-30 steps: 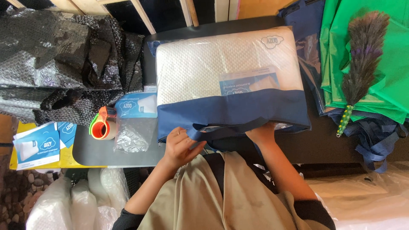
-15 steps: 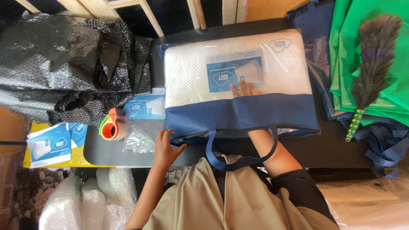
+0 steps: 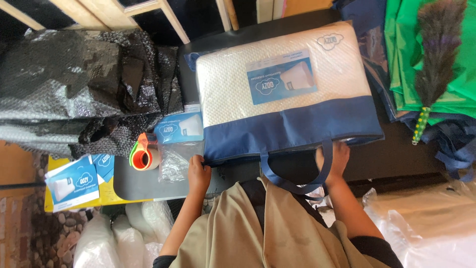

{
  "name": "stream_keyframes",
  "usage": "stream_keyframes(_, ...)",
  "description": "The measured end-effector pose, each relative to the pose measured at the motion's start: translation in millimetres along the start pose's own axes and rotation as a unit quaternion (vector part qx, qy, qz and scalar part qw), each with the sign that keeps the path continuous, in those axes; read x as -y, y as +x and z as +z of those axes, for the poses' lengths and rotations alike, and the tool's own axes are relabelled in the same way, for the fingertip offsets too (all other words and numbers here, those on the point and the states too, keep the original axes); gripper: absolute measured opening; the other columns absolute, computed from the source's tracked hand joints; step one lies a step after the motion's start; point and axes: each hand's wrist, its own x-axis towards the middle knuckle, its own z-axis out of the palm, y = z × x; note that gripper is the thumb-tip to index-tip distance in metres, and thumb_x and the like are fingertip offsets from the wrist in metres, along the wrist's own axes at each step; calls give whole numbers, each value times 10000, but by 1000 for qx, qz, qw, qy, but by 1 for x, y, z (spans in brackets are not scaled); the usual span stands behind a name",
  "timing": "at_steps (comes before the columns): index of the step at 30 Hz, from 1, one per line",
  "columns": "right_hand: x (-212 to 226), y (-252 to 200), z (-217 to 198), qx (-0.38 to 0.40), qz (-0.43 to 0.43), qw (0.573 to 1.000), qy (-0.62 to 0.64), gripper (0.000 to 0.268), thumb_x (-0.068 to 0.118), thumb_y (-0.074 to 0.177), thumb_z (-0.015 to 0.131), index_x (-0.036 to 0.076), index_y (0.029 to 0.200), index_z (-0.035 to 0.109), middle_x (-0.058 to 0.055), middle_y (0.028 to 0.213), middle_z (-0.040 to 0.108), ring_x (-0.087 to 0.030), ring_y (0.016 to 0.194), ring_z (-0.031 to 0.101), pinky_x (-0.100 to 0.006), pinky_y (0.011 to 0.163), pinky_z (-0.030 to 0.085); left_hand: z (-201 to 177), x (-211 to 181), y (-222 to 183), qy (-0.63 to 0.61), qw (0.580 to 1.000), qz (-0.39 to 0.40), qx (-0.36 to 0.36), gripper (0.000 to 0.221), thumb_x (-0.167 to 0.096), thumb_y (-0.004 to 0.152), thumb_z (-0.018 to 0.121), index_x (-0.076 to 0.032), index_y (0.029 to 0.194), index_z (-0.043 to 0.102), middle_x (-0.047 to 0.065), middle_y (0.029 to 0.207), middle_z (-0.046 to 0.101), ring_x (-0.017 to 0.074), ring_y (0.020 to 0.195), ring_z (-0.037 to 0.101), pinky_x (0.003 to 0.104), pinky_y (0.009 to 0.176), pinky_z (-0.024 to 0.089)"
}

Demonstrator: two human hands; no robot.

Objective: The person places a pillow into a blue bag, inserts flyers, uses a duster on the bag, and then wraps the bag in black bubble wrap by hand.

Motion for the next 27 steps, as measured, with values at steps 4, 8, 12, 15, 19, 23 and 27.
stream_keyframes(4,-44,45,32,98,216,960,150,506,247,1133,387,11,1576,331,-298,1588,341,-470,1498,270,-619,1203,252,6,7,12,28,998,56,10,373,108,759,620,-88,990,403,152,944,484,429,784,637,450,603,557)
stream_keyframes(8,-2,74,-6,143,254,956,34,643,342,932,657,70,1488,482,-227,1474,498,-405,1410,437,-567,1130,379,7,11,22,38,998,47,24,343,65,720,627,-85,961,435,176,908,508,487,781,624,516,653,537)
stream_keyframes(12,-16,54,20,171,262,950,-1,761,365,960,669,173,1613,328,-37,1684,241,-321,1561,12,-611,1203,195,14,25,24,-6,998,1,58,321,42,740,617,-102,964,437,182,925,527,496,799,634,521,641,531)
stream_keyframes(15,61,-1,-45,-34,188,981,-32,362,44,1077,540,159,1420,535,-128,1466,497,-405,1392,382,-612,1095,388,-2,18,26,-26,995,-16,93,309,7,759,637,-114,994,475,178,960,557,473,852,667,504,693,558)
stream_keyframes(19,71,-40,8,65,112,990,55,241,243,986,674,159,1207,626,-152,1252,629,-402,1291,526,-575,1080,399,-7,-3,23,-23,993,-36,113,507,-118,764,773,-130,1163,460,171,1106,562,445,1006,685,532,820,596)
stream_keyframes(23,84,-35,60,236,-244,936,93,406,338,874,620,191,1249,671,-125,1211,660,-378,1193,606,-511,1012,497,1,-28,24,-10,995,-28,90,734,-116,724,828,-50,1307,388,246,1173,543,519,1065,643,582,907,572)
stream_keyframes(27,115,-22,91,232,-359,885,183,527,414,845,648,115,1279,669,-232,1281,654,-485,1188,589,-605,965,507,13,-35,28,9,998,-23,50,925,-126,683,868,24,1419,328,289,1230,516,550,1101,623,612,960,557)
